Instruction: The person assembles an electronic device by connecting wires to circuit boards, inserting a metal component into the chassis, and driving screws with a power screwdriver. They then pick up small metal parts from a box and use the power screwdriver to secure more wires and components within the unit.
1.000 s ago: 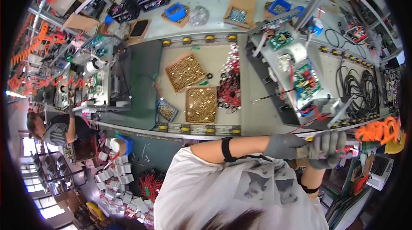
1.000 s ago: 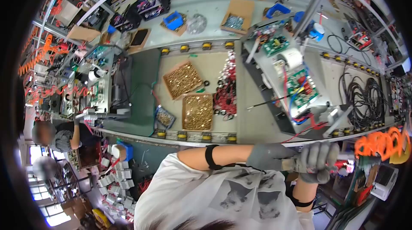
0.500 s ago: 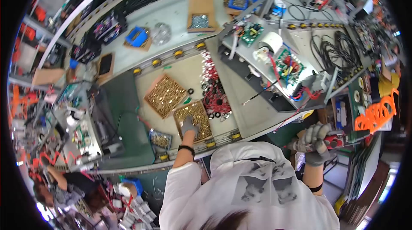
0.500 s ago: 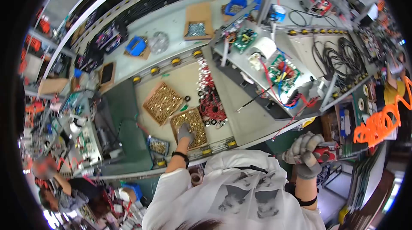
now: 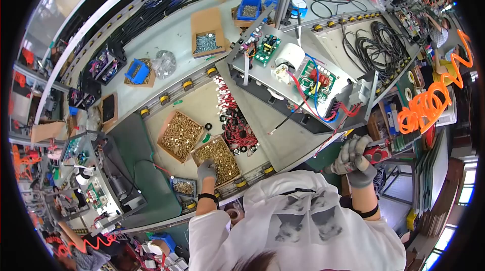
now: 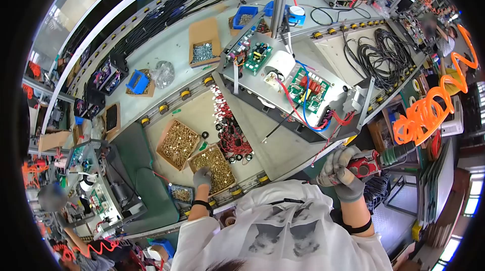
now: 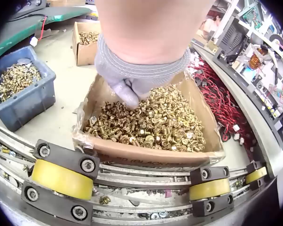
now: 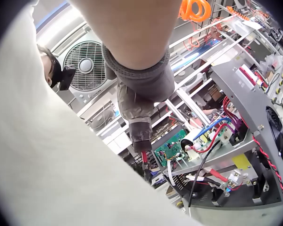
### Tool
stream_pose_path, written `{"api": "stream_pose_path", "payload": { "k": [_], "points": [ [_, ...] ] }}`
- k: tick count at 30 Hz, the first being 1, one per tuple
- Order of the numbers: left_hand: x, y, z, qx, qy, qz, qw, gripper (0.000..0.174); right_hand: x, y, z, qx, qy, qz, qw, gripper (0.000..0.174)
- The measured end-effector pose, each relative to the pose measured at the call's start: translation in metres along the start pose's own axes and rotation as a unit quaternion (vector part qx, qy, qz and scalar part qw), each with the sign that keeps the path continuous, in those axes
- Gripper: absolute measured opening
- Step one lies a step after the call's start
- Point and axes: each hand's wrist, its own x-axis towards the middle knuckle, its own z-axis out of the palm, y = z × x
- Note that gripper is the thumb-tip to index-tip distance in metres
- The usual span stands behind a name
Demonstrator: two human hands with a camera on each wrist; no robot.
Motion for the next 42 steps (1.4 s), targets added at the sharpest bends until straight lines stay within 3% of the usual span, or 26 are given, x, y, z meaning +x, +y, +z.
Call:
{"api": "stream_pose_path", "payload": {
  "k": [1, 2, 6, 9, 10, 11, 13, 15, 17, 19, 21, 23, 24, 26, 27, 30, 37, 39, 42],
  "points": [
    [-0.007, 0.013, -0.009, 0.097, 0.013, 0.028, 0.995, 0.02, 0.001, 0.0, -0.001, -0.001, 0.005, -0.006, 1.0, 0.029],
    [-0.011, 0.031, -0.019, 0.117, -0.021, -0.023, 0.993, 0.023, 0.002, -0.001, -0.001, -0.001, 0.005, -0.009, 1.0, 0.029],
    [-0.009, 0.025, -0.018, 0.122, -0.019, 0.004, 0.992, 0.024, 0.004, -0.005, -0.002, -0.013, 0.009, -0.017, 1.0, 0.028],
    [0.0, 0.016, -0.005, -0.059, 0.062, -0.003, 0.996, 0.025, 0.004, -0.008, -0.01, -0.031, 0.017, -0.027, 0.999, 0.028],
    [0.006, 0.019, 0.002, -0.252, 0.067, -0.04, 0.965, 0.015, 0.005, -0.009, -0.013, -0.036, 0.017, -0.043, 0.998, 0.028],
    [0.012, 0.021, 0.007, -0.252, 0.062, -0.033, 0.965, 0.015, 0.005, -0.01, -0.014, -0.042, 0.017, -0.059, 0.997, 0.029],
    [-0.026, 0.093, -0.02, -0.523, -0.095, -0.076, 0.844, 0.007, 0.01, -0.013, -0.01, -0.056, 0.023, -0.072, 0.996, 0.032],
    [-0.046, 0.133, -0.022, -0.647, -0.291, -0.108, 0.696, 0.007, 0.017, -0.013, -0.008, -0.062, 0.061, -0.134, 0.987, 0.035],
    [-0.079, 0.177, -0.02, -0.588, -0.414, -0.087, 0.69, 0.012, 0.021, -0.012, -0.008, -0.054, 0.062, -0.148, 0.986, 0.044],
    [-0.109, 0.204, 0.007, -0.446, -0.384, 0.09, 0.804, 0.027, 0.031, -0.014, 0.002, 0.013, 0.062, -0.177, 0.982, 0.054],
    [-0.157, 0.268, -0.018, -0.437, -0.465, -0.005, 0.77, 0.028, 0.036, -0.015, 0.001, -0.003, 0.037, -0.196, 0.98, 0.061],
    [-0.175, 0.289, -0.012, -0.393, -0.462, 0.067, 0.793, 0.032, 0.041, -0.018, 0.012, -0.017, 0.065, -0.239, 0.969, 0.063],
    [-0.181, 0.296, -0.01, -0.39, -0.454, 0.059, 0.799, 0.032, 0.043, -0.02, 0.015, -0.029, 0.071, -0.25, 0.965, 0.064],
    [-0.187, 0.307, -0.006, -0.42, -0.491, 0.098, 0.757, 0.035, 0.044, -0.022, 0.008, -0.009, 0.045, -0.261, 0.964, 0.061],
    [-0.186, 0.308, -0.005, -0.421, -0.485, 0.089, 0.762, 0.035, 0.045, -0.023, 0.008, -0.005, 0.034, -0.267, 0.963, 0.06],
    [-0.186, 0.308, 0.001, -0.405, -0.551, 0.139, 0.717, 0.036, 0.046, -0.024, 0.008, -0.005, 0.046, -0.273, 0.961, 0.058],
    [-0.193, 0.314, 0.003, -0.446, -0.573, 0.094, 0.68, 0.037, 0.049, -0.023, 0.001, 0.003, 0.012, -0.269, 0.963, 0.054],
    [-0.191, 0.311, 0.011, -0.47, -0.6, 0.031, 0.646, 0.037, 0.049, -0.023, -0.002, -0.003, 0.009, -0.269, 0.963, 0.053],
    [-0.194, 0.315, 0.011, -0.47, -0.6, 0.049, 0.646, 0.037, 0.049, -0.024, -0.01, -0.019, 0.002, -0.275, 0.961, 0.053]
  ]
}}
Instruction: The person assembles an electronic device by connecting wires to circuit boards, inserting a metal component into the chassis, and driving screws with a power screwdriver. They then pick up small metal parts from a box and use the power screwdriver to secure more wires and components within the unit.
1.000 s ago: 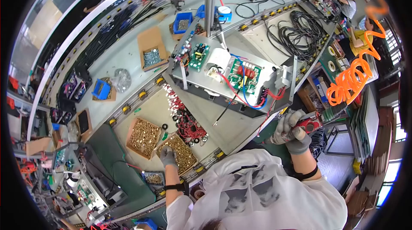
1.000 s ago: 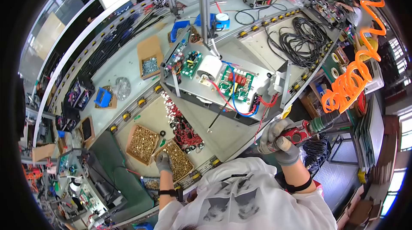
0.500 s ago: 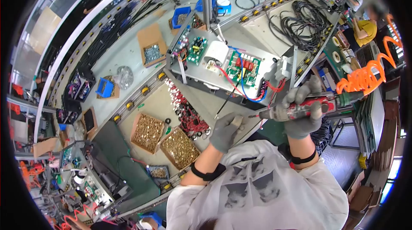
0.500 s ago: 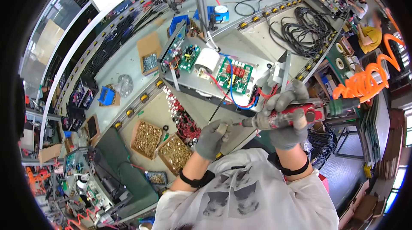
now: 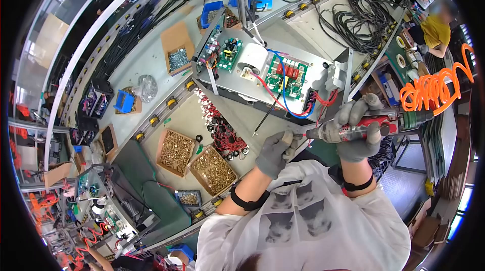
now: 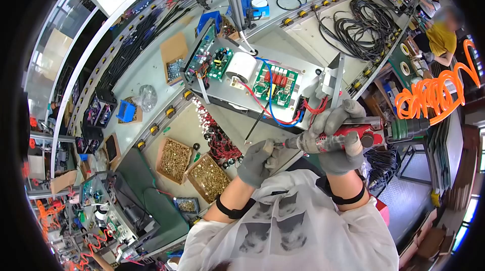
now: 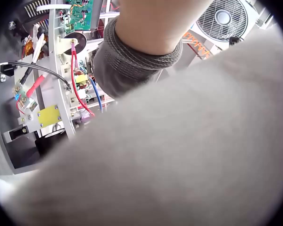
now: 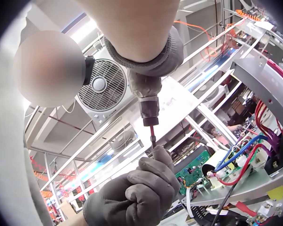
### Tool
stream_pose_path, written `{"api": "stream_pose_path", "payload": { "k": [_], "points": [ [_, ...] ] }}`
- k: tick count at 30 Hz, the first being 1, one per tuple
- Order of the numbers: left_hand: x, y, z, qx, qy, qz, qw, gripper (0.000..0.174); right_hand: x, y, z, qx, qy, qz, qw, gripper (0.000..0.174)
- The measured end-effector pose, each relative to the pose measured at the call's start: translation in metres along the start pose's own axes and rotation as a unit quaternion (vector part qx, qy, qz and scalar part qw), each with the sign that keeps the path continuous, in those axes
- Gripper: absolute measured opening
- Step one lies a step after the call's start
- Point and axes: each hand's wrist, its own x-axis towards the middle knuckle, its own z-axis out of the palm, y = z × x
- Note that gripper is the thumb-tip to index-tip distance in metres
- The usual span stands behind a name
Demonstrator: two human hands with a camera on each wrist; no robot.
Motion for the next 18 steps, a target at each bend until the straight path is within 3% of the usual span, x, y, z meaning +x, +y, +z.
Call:
{"api": "stream_pose_path", "payload": {
  "k": [1, 3, 7, 10, 12, 18],
  "points": [
    [0.001, 0.002, 0.002, 0.001, -0.002, -0.001, 1.0, 0.037, 0.001, 0.0, -0.002, -0.008, -0.008, -0.006, 1.0, 0.053],
    [-0.001, 0.006, 0.007, 0.136, 0.013, 0.046, 0.99, 0.035, 0.004, -0.003, -0.003, 0.0, 0.001, -0.015, 1.0, 0.054],
    [0.0, 0.015, 0.023, 0.217, 0.05, 0.09, 0.971, 0.033, 0.007, -0.002, 0.0, 0.015, 0.033, -0.041, 0.999, 0.055],
    [0.005, 0.018, 0.024, 0.125, 0.057, 0.098, 0.986, 0.038, 0.007, 0.0, 0.001, 0.023, 0.018, -0.031, 0.999, 0.054],
    [0.007, 0.024, 0.025, 0.0, 0.053, 0.02, 0.998, 0.037, 0.01, 0.002, 0.003, 0.037, 0.007, -0.018, 0.999, 0.054],
    [0.012, 0.031, 0.013, 0.01, 0.041, 0.015, 0.999, 0.035, 0.022, 0.007, 0.007, 0.064, 0.002, 0.018, 0.998, 0.054]
  ]
}}
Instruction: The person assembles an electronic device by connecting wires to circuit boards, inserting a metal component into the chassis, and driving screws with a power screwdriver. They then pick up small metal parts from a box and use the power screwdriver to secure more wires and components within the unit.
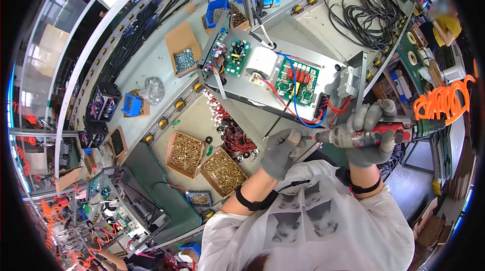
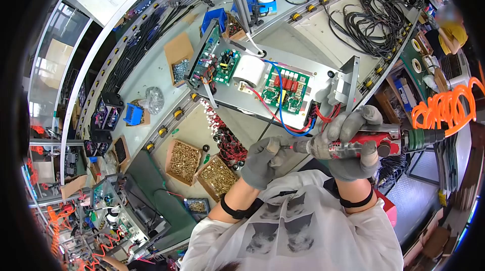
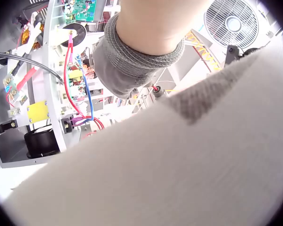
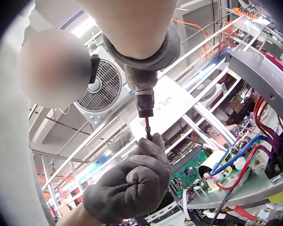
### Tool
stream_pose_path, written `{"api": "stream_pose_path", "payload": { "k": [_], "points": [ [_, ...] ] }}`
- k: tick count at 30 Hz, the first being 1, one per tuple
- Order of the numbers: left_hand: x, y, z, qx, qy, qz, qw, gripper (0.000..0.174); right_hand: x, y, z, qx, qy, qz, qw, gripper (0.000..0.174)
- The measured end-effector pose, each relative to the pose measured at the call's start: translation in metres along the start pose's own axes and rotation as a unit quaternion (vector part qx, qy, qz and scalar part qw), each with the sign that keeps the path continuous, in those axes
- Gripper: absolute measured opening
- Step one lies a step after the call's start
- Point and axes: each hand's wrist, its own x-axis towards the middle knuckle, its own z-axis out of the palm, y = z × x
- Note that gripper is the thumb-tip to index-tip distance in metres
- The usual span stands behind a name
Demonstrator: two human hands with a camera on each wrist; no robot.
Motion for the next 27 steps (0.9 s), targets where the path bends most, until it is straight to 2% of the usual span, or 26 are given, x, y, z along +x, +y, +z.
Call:
{"api": "stream_pose_path", "payload": {
  "k": [4, 6, 10, 11, 12, 13, 14, 15, 16, 17, 18, 19, 20, 22, 23, 25, 27],
  "points": [
    [0.0, 0.003, 0.0, 0.056, 0.037, -0.022, 0.998, 0.03, -0.001, 0.006, -0.008, -0.041, 0.033, -0.02, 0.998, 0.053],
    [-0.005, 0.008, 0.016, 0.198, 0.075, 0.054, 0.976, 0.03, -0.003, 0.004, -0.014, -0.043, 0.032, -0.002, 0.999, 0.054],
    [-0.004, 0.003, 0.019, 0.167, 0.075, 0.058, 0.981, 0.026, -0.002, 0.003, -0.012, -0.034, 0.038, 0.001, 0.999, 0.053],
    [-0.001, -0.002, 0.012, -0.007, 0.021, -0.018, 1.0, 0.023, -0.003, 0.003, -0.014, -0.028, 0.035, -0.002, 0.999, 0.053],
    [0.001, -0.005, 0.005, -0.179, -0.031, -0.096, 0.979, 0.021, -0.003, 0.002, -0.016, -0.021, 0.034, -0.004, 0.999, 0.053],
    [0.004, -0.005, -0.001, -0.181, -0.034, -0.1, 0.978, 0.021, -0.003, 0.0, -0.017, -0.026, 0.035, -0.006, 0.999, 0.053],
    [0.008, -0.002, -0.008, 0.002, 0.03, 0.018, 0.999, 0.02, -0.001, -0.001, -0.018, -0.029, 0.044, -0.014, 0.999, 0.054],
    [0.012, 0.004, -0.014, 0.185, 0.094, 0.136, 0.969, 0.018, 0.001, -0.002, -0.018, -0.029, 0.052, -0.023, 0.998, 0.054],
    [0.019, 0.019, -0.021, 0.358, 0.134, 0.176, 0.907, 0.018, 0.002, -0.004, -0.018, -0.026, 0.073, -0.032, 0.996, 0.055],
    [0.029, 0.036, -0.029, 0.518, 0.17, 0.209, 0.812, 0.018, 0.003, -0.007, -0.021, -0.025, 0.074, -0.031, 0.996, 0.055],
    [0.047, 0.047, -0.048, 0.617, 0.144, 0.333, 0.698, 0.02, 0.004, -0.01, -0.024, -0.043, 0.077, -0.038, 0.995, 0.055],
    [0.064, 0.054, -0.065, 0.692, 0.112, 0.444, 0.558, 0.023, 0.005, -0.013, -0.028, -0.062, 0.08, -0.044, 0.994, 0.055],
    [0.073, 0.064, -0.063, 0.693, 0.113, 0.444, 0.556, 0.023, 0.007, -0.014, -0.03, -0.051, 0.064, -0.046, 0.996, 0.052],
    [0.084, 0.08, -0.056, 0.769, -0.021, 0.417, 0.483, 0.025, 0.006, -0.016, -0.032, -0.064, 0.075, -0.05, 0.994, 0.051],
    [0.09, 0.082, -0.06, 0.77, -0.021, 0.417, 0.483, 0.025, 0.006, -0.016, -0.032, -0.08, 0.087, -0.053, 0.992, 0.05],
    [0.101, 0.083, -0.067, 0.805, -0.045, 0.418, 0.419, 0.021, 0.006, -0.015, -0.032, -0.086, 0.086, -0.056, 0.991, 0.05],
    [0.108, 0.09, -0.071, 0.809, -0.078, 0.418, 0.406, 0.02, 0.006, -0.014, -0.032, -0.093, 0.086, -0.058, 0.99, 0.049]
  ]
}}
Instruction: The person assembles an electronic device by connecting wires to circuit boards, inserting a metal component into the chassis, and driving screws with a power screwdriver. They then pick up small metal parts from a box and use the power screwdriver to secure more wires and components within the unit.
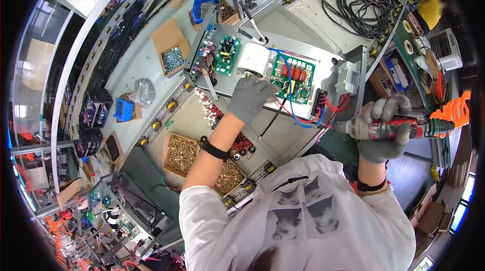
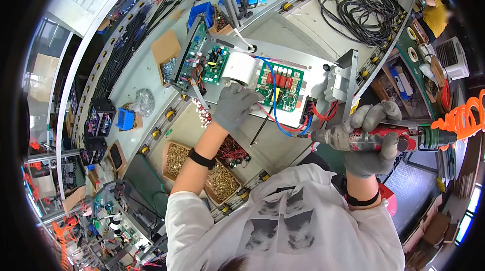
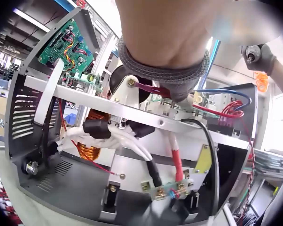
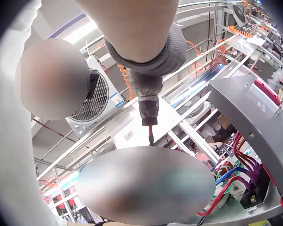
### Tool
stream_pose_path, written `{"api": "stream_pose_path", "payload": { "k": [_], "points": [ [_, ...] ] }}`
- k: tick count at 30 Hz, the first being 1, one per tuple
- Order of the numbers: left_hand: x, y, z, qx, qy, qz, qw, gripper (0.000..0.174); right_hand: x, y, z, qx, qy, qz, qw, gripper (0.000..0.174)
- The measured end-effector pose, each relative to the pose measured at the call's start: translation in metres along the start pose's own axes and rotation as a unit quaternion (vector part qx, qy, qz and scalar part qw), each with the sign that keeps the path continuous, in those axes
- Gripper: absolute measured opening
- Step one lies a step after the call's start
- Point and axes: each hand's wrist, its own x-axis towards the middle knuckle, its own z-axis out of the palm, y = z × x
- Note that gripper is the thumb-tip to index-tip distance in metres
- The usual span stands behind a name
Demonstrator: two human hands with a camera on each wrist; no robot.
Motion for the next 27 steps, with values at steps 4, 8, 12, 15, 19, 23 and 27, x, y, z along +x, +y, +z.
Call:
{"api": "stream_pose_path", "payload": {
  "k": [4, 8, 12, 15, 19, 23, 27],
  "points": [
    [0.012, -0.019, 0.004, -0.064, 0.059, 0.064, 0.994, 0.028, 0.007, 0.006, 0.004, -0.043, -0.016, -0.01, 0.999, 0.047],
    [0.032, -0.008, 0.011, -0.072, 0.125, -0.074, 0.987, 0.026, 0.012, 0.021, 0.019, -0.065, -0.013, -0.025, 0.997, 0.046],
    [0.039, -0.002, 0.015, 0.042, 0.04, -0.026, 0.998, 0.027, 0.022, 0.045, 0.031, -0.046, 0.013, -0.02, 0.999, 0.04],
    [0.046, 0.0, 0.012, 0.117, -0.066, -0.022, 0.991, 0.036, 0.036, 0.063, 0.032, -0.056, 0.028, -0.037, 0.997, 0.037],
    [0.042, -0.003, 0.013, 0.108, -0.07, -0.005, 0.992, 0.04, 0.052, 0.083, 0.039, -0.104, 0.049, -0.068, 0.991, 0.034],
    [0.04, -0.007, 0.013, 0.082, -0.036, 0.007, 0.996, 0.036, 0.053, 0.104, 0.039, -0.117, 0.02, -0.06, 0.991, 0.035],
    [0.039, -0.014, 0.017, 0.067, -0.014, 0.013, 0.998, 0.032, 0.052, 0.11, 0.036, -0.172, -0.004, -0.02, 0.985, 0.036]
  ]
}}
